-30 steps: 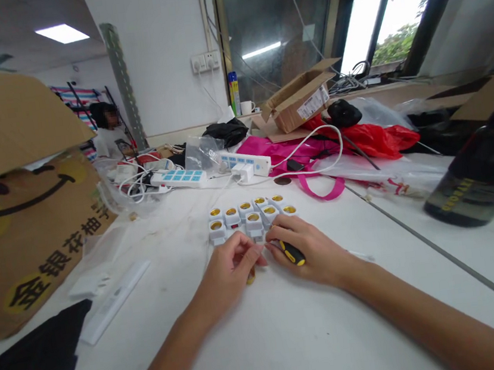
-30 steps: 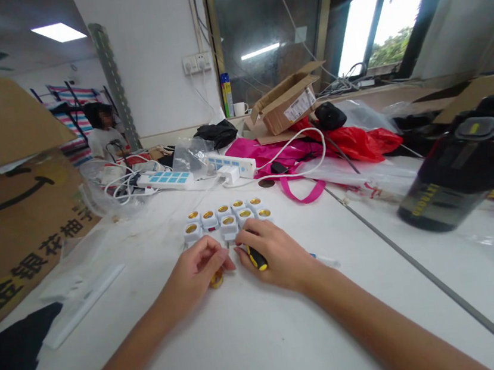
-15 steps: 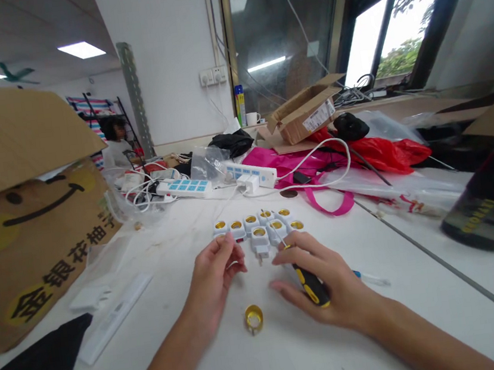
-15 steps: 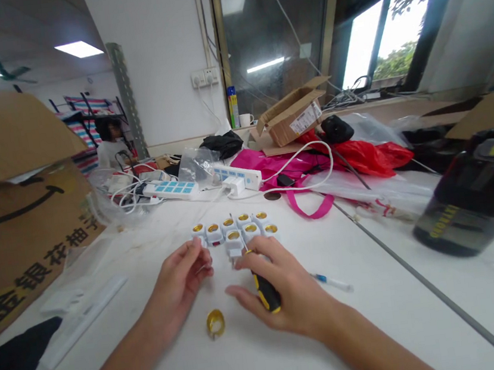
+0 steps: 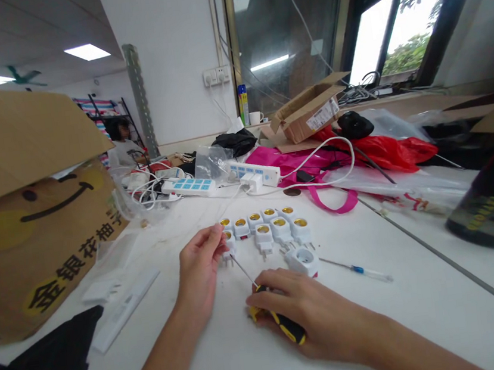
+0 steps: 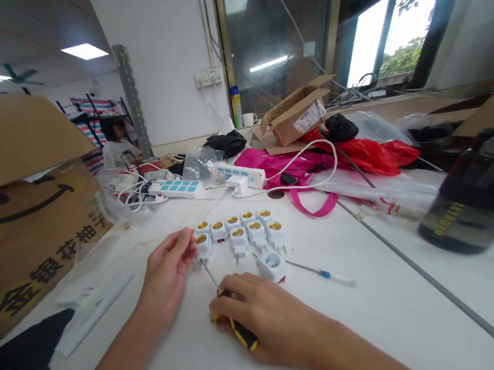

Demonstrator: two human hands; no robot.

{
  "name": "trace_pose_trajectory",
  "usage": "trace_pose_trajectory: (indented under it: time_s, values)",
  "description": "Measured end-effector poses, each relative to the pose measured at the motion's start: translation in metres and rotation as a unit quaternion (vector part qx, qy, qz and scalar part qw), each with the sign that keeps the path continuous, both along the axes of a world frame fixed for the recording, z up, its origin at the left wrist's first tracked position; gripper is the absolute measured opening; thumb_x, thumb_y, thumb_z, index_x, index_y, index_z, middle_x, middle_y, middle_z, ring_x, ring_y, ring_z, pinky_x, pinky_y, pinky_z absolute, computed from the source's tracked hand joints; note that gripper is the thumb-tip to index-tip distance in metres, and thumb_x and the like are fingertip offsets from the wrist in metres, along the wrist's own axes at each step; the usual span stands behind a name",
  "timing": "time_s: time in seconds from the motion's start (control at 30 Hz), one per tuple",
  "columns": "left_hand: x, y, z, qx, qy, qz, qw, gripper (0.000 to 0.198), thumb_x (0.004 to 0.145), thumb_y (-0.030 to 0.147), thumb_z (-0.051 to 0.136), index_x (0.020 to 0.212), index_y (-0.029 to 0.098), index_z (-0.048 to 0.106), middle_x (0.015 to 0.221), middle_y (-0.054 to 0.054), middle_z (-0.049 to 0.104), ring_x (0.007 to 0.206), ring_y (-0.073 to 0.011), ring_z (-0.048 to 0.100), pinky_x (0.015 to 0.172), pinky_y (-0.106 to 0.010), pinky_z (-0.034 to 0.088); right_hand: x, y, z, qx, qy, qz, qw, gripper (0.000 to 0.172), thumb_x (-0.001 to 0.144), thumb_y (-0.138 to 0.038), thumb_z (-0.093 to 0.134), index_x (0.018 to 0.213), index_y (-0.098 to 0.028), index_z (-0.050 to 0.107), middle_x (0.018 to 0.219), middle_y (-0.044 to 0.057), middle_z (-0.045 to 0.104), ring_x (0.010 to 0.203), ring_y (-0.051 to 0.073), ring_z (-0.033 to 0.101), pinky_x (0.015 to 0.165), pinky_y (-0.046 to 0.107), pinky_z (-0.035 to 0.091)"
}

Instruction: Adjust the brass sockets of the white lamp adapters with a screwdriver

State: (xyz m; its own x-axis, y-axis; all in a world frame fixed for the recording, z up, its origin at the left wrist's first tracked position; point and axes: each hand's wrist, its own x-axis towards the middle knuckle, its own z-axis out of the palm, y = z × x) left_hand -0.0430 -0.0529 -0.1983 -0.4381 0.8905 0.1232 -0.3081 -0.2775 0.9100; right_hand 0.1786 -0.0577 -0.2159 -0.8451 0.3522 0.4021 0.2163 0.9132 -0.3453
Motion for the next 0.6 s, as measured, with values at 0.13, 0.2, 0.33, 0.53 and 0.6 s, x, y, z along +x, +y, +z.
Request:
trace_pose_trajectory:
  time_s: [0.13, 0.2, 0.33, 0.53, 0.6]
  values:
    - [-0.008, -0.003, 0.003, 0.013, 0.075, 0.045, 0.996, 0.045, 0.073, 0.053, 0.104, 0.096, 0.017, 0.089, 0.088, -0.004, 0.080, 0.081, -0.0129, 0.067, 0.081, -0.023, 0.057, 0.003, 0.002, 0.001, 0.003, 0.037, -0.010, 0.999, 0.023, 0.110, -0.017, 0.063, 0.129, -0.024, 0.072, 0.118, 0.010, 0.073, 0.098, 0.024, 0.073, 0.086, 0.036, 0.060]
    - [-0.012, -0.011, 0.004, 0.011, 0.116, 0.070, 0.991, 0.038, 0.080, 0.049, 0.101, 0.102, 0.020, 0.091, 0.092, -0.004, 0.082, 0.084, -0.0136, 0.068, 0.085, -0.022, 0.056, 0.005, 0.004, 0.002, 0.020, 0.090, -0.020, 0.996, 0.023, 0.110, -0.018, 0.063, 0.131, -0.024, 0.071, 0.116, 0.011, 0.073, 0.098, 0.024, 0.074, 0.085, 0.036, 0.062]
    - [-0.014, -0.042, 0.001, -0.024, 0.198, 0.060, 0.978, 0.030, 0.080, 0.044, 0.100, 0.097, 0.020, 0.093, 0.083, -0.005, 0.081, 0.078, -0.0164, 0.066, 0.077, -0.023, 0.054, 0.013, 0.013, 0.011, 0.055, 0.236, -0.058, 0.968, 0.019, 0.107, -0.019, 0.070, 0.123, -0.028, 0.068, 0.113, 0.009, 0.073, 0.098, 0.023, 0.076, 0.086, 0.035, 0.065]
    - [-0.008, -0.086, -0.020, -0.059, 0.402, -0.018, 0.913, 0.023, 0.093, 0.048, 0.086, 0.083, 0.027, 0.091, 0.084, -0.005, 0.080, 0.082, -0.0212, 0.070, 0.075, -0.028, 0.051, 0.039, 0.040, 0.025, 0.071, 0.376, -0.203, 0.901, 0.021, 0.103, -0.024, 0.080, 0.102, -0.028, 0.059, 0.101, 0.005, 0.065, 0.096, 0.025, 0.065, 0.084, 0.042, 0.055]
    - [-0.005, -0.089, -0.026, -0.052, 0.431, -0.033, 0.900, 0.020, 0.093, 0.047, 0.085, 0.086, 0.030, 0.093, 0.086, -0.005, 0.080, 0.078, -0.0204, 0.069, 0.070, -0.028, 0.050, 0.046, 0.047, 0.026, 0.060, 0.399, -0.245, 0.882, 0.022, 0.103, -0.028, 0.081, 0.100, -0.027, 0.060, 0.097, 0.003, 0.063, 0.087, 0.023, 0.061, 0.079, 0.040, 0.051]
